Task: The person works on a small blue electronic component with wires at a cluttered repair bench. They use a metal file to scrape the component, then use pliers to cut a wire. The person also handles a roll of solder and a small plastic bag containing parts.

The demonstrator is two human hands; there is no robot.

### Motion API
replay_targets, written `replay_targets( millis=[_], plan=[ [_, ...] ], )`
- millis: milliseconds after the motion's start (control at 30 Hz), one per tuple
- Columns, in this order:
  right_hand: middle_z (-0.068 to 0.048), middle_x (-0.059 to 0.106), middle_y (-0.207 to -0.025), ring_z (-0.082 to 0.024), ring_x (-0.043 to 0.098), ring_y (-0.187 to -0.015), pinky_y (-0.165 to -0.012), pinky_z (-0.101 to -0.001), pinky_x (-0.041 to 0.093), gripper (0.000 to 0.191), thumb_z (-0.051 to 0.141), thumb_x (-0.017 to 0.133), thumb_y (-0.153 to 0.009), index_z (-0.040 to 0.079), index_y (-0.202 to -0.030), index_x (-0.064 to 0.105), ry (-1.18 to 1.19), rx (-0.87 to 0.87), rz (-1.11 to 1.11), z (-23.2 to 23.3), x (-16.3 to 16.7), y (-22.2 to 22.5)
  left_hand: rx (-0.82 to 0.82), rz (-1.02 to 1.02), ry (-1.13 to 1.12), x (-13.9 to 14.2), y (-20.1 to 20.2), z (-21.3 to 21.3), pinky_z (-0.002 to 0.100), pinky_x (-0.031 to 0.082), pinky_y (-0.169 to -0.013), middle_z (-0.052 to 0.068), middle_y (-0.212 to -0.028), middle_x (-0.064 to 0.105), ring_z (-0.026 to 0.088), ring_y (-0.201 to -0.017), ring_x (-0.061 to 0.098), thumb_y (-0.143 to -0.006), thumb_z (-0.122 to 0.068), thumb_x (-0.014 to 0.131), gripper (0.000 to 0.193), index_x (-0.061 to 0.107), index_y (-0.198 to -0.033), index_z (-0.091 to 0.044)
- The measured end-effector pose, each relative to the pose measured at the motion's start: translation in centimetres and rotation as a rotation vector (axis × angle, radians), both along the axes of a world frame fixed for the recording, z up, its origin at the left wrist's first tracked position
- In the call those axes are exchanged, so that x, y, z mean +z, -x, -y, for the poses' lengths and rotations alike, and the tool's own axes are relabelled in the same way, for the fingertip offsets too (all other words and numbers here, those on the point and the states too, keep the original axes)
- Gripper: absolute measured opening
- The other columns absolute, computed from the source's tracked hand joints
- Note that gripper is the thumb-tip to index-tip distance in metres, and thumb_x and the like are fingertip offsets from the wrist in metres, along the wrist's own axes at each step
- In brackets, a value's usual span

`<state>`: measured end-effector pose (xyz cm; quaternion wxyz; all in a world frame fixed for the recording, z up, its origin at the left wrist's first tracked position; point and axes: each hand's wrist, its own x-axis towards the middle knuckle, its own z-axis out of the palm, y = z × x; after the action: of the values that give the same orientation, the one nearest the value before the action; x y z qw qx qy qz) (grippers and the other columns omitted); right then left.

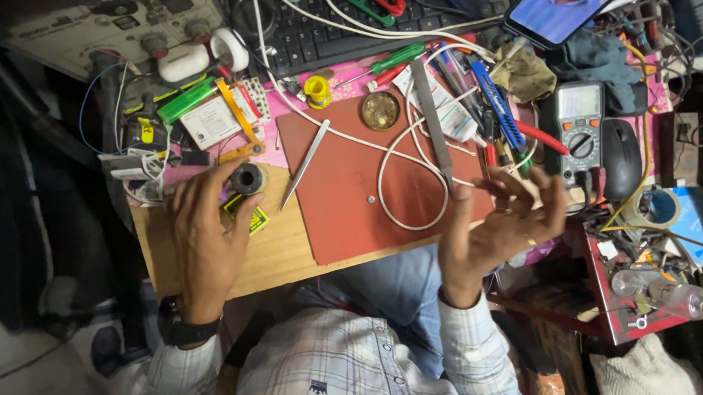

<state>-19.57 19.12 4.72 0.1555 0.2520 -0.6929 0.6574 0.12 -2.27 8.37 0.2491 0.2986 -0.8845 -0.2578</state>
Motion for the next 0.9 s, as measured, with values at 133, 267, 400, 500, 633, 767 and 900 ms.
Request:
replay_targets(
  millis=[133,267,400,500,633,767,900],
  plan=[
    [-0.011,0.042,-0.146,-0.021,0.061,-0.115,-0.095,-0.0336,0.057,0.08,-0.011,0.074,-0.099,0.01,-0.157,0.023,-0.079,0.097,-0.029,1.5,-0.4,-1.8,0.025,0.011,-0.027,-0.1,0.3,0.4,0.048,0.042,-0.101,0.013,-0.125,0.068,0.033,-0.114,0.061,-0.092,-0.014,0.076,0.046,0.062,-0.136,-0.009],
    [-0.011,0.039,-0.149,-0.022,0.063,-0.117,-0.095,-0.033,0.058,0.077,-0.011,0.071,-0.097,0.009,-0.157,0.027,-0.115,0.212,-0.043,2.5,-0.6,-2.6,0.038,0.004,-0.009,-0.3,0.7,0.7,0.047,0.04,-0.101,0.011,-0.124,0.07,0.032,-0.114,0.062,-0.092,-0.016,0.078,0.044,0.062,-0.133,-0.01],
    [-0.011,0.036,-0.149,-0.021,0.064,-0.114,-0.093,-0.0315,0.06,0.07,-0.01,0.072,-0.097,0.007,-0.153,0.033,-0.167,0.253,-0.031,2.8,-1.3,-2.5,0.041,-0.004,0.038,-0.7,0.9,1.0,0.048,0.038,-0.102,0.01,-0.121,0.071,0.031,-0.112,0.062,-0.09,-0.017,0.079,0.044,0.064,-0.131,-0.009],
    [-0.01,0.038,-0.146,-0.019,0.063,-0.114,-0.095,-0.0305,0.057,0.067,-0.01,0.07,-0.101,0.007,-0.155,0.034,-0.152,0.282,0.03,2.8,-2.3,-2.2,0.041,0.001,0.032,-1.3,0.5,1.2,0.046,0.042,-0.102,0.012,-0.119,0.071,0.032,-0.113,0.062,-0.092,-0.015,0.08,0.04,0.064,-0.128,-0.008],
    [-0.01,0.041,-0.147,-0.018,0.062,-0.119,-0.096,-0.0297,0.058,0.063,-0.008,0.071,-0.106,0.007,-0.155,0.034,-0.113,0.29,0.074,2.5,-3.7,-2.0,0.055,-0.213,-0.382,-2.2,-0.1,1.6,0.033,0.054,-0.095,0.008,-0.116,0.07,0.017,-0.108,0.068,-0.095,-0.009,0.077,0.037,0.061,-0.128,-0.005],
    [-0.01,0.047,-0.147,-0.018,0.061,-0.118,-0.095,-0.0286,0.056,0.057,-0.004,0.071,-0.111,0.007,-0.153,0.033,-0.11,0.308,0.14,2.1,-4.7,-2.0,0.051,-0.294,-0.337,-2.7,-1.3,2.0,0.033,0.051,-0.1,0.01,-0.122,0.068,0.018,-0.112,0.065,-0.097,-0.002,0.078,0.041,0.058,-0.133,-0.001],
    [-0.009,0.049,-0.148,-0.018,0.063,-0.114,-0.09,-0.027,0.054,0.055,0.0,0.072,-0.116,0.008,-0.154,0.034,-0.112,0.322,0.129,1.9,-5.1,-1.8,-0.015,-0.59,-0.579,-3.2,-3.2,2.4,0.03,0.051,-0.108,0.008,-0.128,0.063,0.016,-0.118,0.063,-0.11,-0.004,0.069,0.041,0.047,-0.144,-0.002]
  ],
)
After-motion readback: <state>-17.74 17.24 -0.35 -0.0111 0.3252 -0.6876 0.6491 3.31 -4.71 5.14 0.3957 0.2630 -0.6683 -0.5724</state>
